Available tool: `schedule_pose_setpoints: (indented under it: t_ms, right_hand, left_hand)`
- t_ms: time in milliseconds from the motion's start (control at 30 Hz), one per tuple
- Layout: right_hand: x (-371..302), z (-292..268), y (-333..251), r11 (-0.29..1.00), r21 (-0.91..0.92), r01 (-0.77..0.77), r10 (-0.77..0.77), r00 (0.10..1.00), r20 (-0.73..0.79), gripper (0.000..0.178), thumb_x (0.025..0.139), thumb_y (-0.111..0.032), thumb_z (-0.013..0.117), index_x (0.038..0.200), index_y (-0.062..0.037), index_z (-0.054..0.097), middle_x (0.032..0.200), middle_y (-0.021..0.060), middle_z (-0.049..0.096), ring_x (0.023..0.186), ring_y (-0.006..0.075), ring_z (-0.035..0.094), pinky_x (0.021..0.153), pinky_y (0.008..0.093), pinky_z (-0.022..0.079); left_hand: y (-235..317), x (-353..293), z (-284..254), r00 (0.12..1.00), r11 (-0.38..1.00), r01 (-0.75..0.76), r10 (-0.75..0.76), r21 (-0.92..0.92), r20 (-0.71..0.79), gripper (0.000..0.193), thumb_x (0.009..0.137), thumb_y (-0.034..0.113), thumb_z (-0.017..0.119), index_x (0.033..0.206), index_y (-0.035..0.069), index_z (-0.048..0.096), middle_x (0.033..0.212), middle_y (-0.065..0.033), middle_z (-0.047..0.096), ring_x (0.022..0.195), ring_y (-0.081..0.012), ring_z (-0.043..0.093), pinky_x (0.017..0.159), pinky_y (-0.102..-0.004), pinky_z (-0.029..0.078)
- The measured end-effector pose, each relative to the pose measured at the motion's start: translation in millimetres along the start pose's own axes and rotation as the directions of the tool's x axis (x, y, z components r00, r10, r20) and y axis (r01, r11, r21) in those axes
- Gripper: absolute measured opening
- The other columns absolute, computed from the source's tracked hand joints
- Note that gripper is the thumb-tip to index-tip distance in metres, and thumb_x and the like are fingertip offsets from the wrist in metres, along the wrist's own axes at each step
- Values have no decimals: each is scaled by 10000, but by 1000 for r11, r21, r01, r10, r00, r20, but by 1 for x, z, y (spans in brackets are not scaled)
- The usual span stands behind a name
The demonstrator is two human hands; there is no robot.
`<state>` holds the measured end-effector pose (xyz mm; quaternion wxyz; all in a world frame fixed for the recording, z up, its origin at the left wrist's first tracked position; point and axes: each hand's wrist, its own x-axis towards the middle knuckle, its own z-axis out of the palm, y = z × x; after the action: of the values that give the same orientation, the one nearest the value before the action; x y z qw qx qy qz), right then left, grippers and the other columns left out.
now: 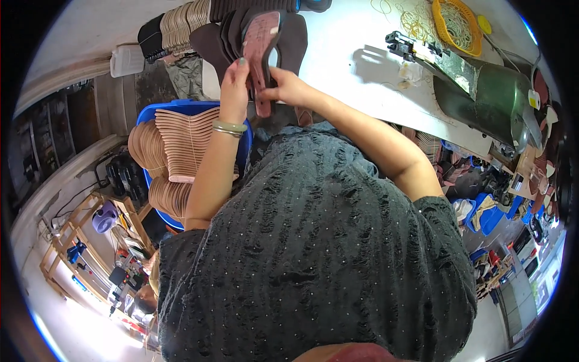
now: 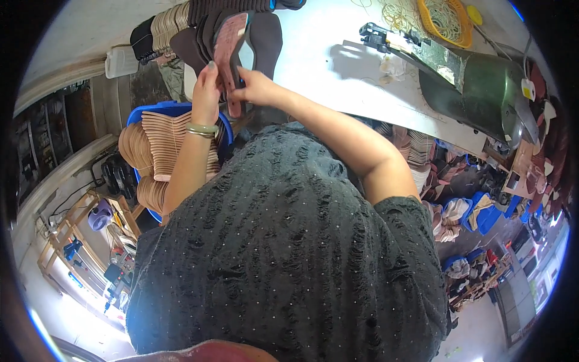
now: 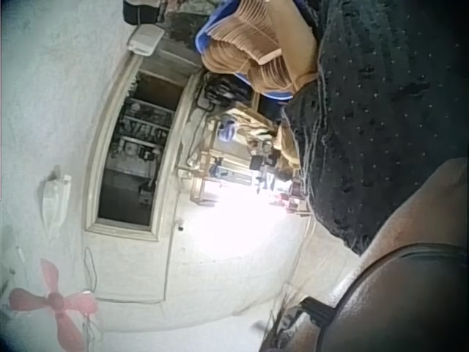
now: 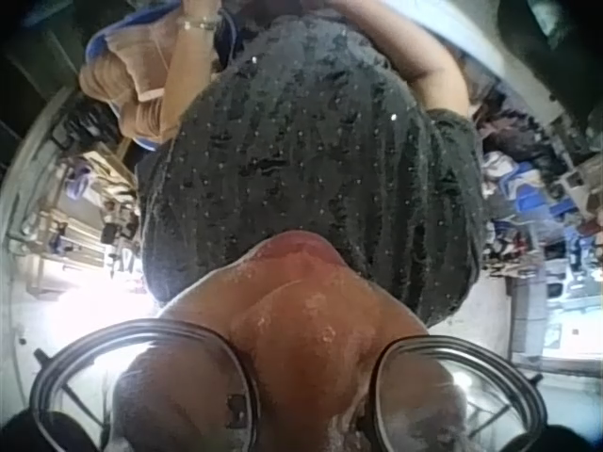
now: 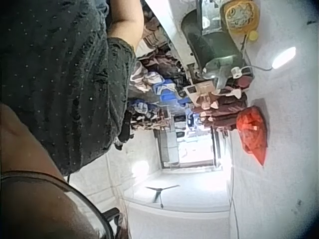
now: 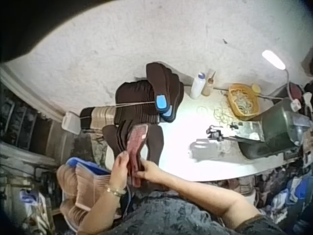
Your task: The recorder is assembling and inspecting shoe components, specifically insoles and outsoles, in a factory setting.
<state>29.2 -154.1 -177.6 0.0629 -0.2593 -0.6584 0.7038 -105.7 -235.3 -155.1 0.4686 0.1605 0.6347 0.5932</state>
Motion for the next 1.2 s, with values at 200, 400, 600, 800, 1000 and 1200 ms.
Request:
schedule_pose_setpoints:
  t_ms: [200,400,600,800,1000,1200]
  right_hand:
    - [-73,-60,2,962,273,-27,36,999,-29,418,828,-219,609,1149,43,548,980,139,650,924,204,623,792,320,497]
    - [-143,-127,-18,683,658,317,80,862,-500,314,849,-232,620,1028,26,607,967,120,659,867,159,632,759,280,501]
    - [-195,-153,-26,836,548,22,200,918,-342,318,786,-218,679,957,47,643,829,114,667,707,177,650,648,281,535]
    - [-185,-140,1,834,546,81,224,854,-469,255,879,-246,608,929,4,615,702,84,625,556,144,588,524,237,465]
    - [-166,-130,9,743,598,301,307,641,-704,290,883,-245,597,878,43,624,647,96,628,532,129,577,513,235,459]
    - [-168,-133,9,725,610,321,333,611,-718,271,899,-247,576,872,21,608,655,84,614,547,128,573,512,229,450]
  left_hand:
    - [42,-3,57,880,997,63,-34,-46,473,310,923,144,568,1175,-30,518,1015,-39,618,879,-80,573,785,-222,472]
    - [92,9,115,586,967,6,-209,254,783,400,918,155,566,1262,-24,473,1077,-51,603,919,-65,562,808,-219,472]
    - [94,51,177,297,882,-295,-281,367,913,468,869,187,621,1287,26,484,975,-39,596,868,-74,548,754,-217,501]
    - [126,71,279,93,669,-694,-283,266,955,502,779,268,721,1185,21,559,1183,-144,555,1064,-249,539,910,-328,447]
    - [105,97,326,41,432,-873,-402,229,915,657,661,360,791,1156,2,547,938,-181,648,839,-236,621,721,-349,509]
    - [89,104,332,60,448,-870,-319,207,946,732,652,434,775,1162,-31,530,942,-177,647,839,-237,618,738,-333,504]
